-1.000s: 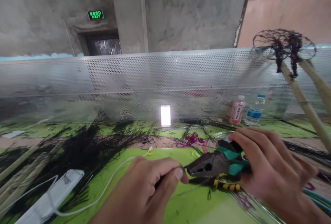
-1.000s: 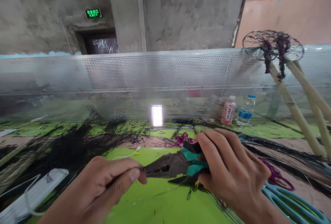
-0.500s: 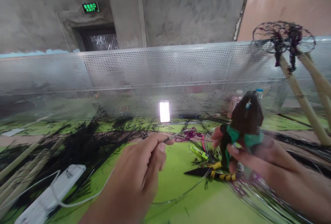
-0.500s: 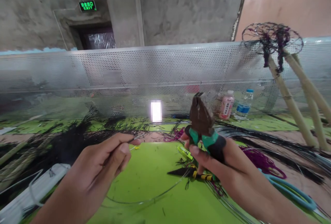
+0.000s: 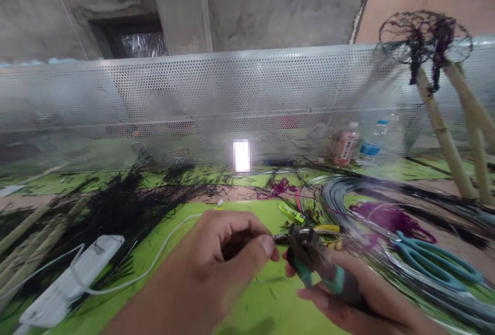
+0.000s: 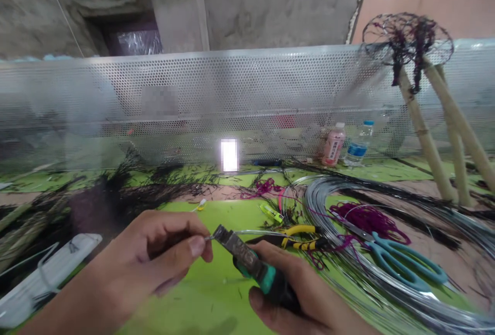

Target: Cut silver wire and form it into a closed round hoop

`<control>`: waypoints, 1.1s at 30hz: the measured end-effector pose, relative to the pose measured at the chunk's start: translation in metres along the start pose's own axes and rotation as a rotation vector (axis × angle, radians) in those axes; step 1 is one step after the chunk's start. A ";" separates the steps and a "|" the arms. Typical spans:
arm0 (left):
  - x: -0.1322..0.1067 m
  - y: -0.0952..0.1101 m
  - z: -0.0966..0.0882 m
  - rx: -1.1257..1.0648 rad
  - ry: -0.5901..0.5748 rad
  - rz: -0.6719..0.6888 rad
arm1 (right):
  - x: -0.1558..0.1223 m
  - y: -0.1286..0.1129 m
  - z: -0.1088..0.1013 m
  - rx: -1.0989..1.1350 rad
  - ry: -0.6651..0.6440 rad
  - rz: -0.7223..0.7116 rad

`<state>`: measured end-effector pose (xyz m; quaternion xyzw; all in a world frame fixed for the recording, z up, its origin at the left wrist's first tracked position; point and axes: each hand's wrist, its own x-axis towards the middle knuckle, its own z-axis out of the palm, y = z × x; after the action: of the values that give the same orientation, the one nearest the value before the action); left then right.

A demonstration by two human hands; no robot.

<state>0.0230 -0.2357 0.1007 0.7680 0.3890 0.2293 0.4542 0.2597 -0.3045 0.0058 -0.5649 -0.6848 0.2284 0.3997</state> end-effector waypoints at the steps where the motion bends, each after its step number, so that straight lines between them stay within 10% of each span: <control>1: 0.001 -0.003 0.000 -0.061 -0.038 -0.016 | 0.001 -0.001 0.002 0.064 -0.037 0.046; 9: 0.005 -0.004 0.011 -0.138 0.069 0.060 | 0.004 0.005 0.004 0.225 -0.124 0.344; 17: 0.013 -0.009 0.032 0.326 0.344 0.539 | 0.005 0.015 0.018 0.270 -0.083 0.409; 33: 0.013 -0.013 0.045 0.430 0.454 0.639 | 0.009 0.008 0.025 0.004 0.119 -0.062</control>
<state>0.0569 -0.2451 0.0677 0.8568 0.2608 0.4348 0.0936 0.2440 -0.2900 -0.0120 -0.5553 -0.6765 0.1832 0.4476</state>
